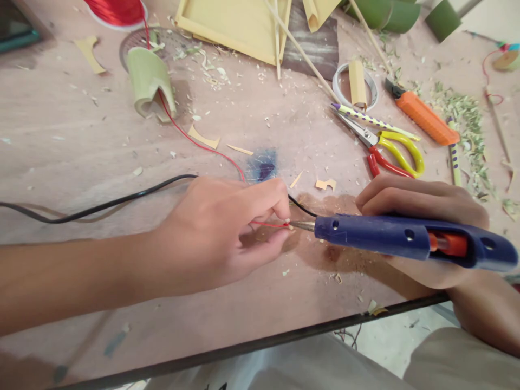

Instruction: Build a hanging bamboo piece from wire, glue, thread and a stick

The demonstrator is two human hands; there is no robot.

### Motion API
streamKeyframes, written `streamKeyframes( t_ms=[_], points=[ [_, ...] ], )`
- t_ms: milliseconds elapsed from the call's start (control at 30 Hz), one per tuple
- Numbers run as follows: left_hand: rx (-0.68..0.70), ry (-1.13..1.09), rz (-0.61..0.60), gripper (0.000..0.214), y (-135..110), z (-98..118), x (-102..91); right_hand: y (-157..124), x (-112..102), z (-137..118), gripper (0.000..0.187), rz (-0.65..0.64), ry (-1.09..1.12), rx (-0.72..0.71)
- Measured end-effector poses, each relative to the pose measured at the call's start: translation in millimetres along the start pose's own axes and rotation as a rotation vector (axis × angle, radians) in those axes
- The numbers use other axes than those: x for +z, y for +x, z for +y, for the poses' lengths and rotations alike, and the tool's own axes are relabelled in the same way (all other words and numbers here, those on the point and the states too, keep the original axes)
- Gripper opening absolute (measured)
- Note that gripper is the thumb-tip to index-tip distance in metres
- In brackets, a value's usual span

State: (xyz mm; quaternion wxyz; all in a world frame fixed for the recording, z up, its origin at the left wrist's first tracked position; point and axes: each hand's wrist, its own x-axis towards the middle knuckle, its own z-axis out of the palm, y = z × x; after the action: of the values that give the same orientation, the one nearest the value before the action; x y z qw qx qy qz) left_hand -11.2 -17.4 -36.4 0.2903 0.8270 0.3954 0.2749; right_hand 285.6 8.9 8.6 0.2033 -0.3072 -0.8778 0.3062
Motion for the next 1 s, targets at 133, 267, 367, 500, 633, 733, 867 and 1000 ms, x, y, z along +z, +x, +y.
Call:
streamKeyframes(
  t_ms=[133,267,367,500,633,733,867,1000],
  points=[
    [-0.010,0.018,-0.015,0.005,2.0,1.2,-0.7,-1.2,0.0,1.2,0.034,0.012,0.014,-0.012],
    [-0.018,0.006,-0.026,0.004,2.8,1.4,-1.5,-1.3,-0.7,1.8,0.033,-0.002,0.012,-0.028],
    [-0.017,-0.007,-0.023,0.005,3.4,1.7,-2.3,-0.8,-1.2,1.7,0.032,-0.005,-0.006,-0.035],
    [-0.003,0.011,-0.015,0.006,3.7,0.9,-2.5,-0.7,-1.5,1.6,0.034,-0.005,-0.038,-0.041],
    [0.012,0.020,-0.013,0.009,2.7,-0.2,-2.0,-0.8,-0.6,1.1,0.034,0.018,-0.043,-0.032],
    [-0.007,0.033,-0.015,0.008,2.1,0.3,-1.3,-0.3,0.0,0.4,0.034,0.010,-0.036,-0.032],
    [0.002,0.037,0.001,0.007,2.1,1.0,-1.1,0.3,-0.7,-1.4,0.035,0.003,-0.047,-0.028],
    [0.017,0.045,-0.004,0.010,2.7,2.3,-3.5,0.3,-1.5,-2.7,0.034,0.014,-0.069,-0.002]
  ],
)
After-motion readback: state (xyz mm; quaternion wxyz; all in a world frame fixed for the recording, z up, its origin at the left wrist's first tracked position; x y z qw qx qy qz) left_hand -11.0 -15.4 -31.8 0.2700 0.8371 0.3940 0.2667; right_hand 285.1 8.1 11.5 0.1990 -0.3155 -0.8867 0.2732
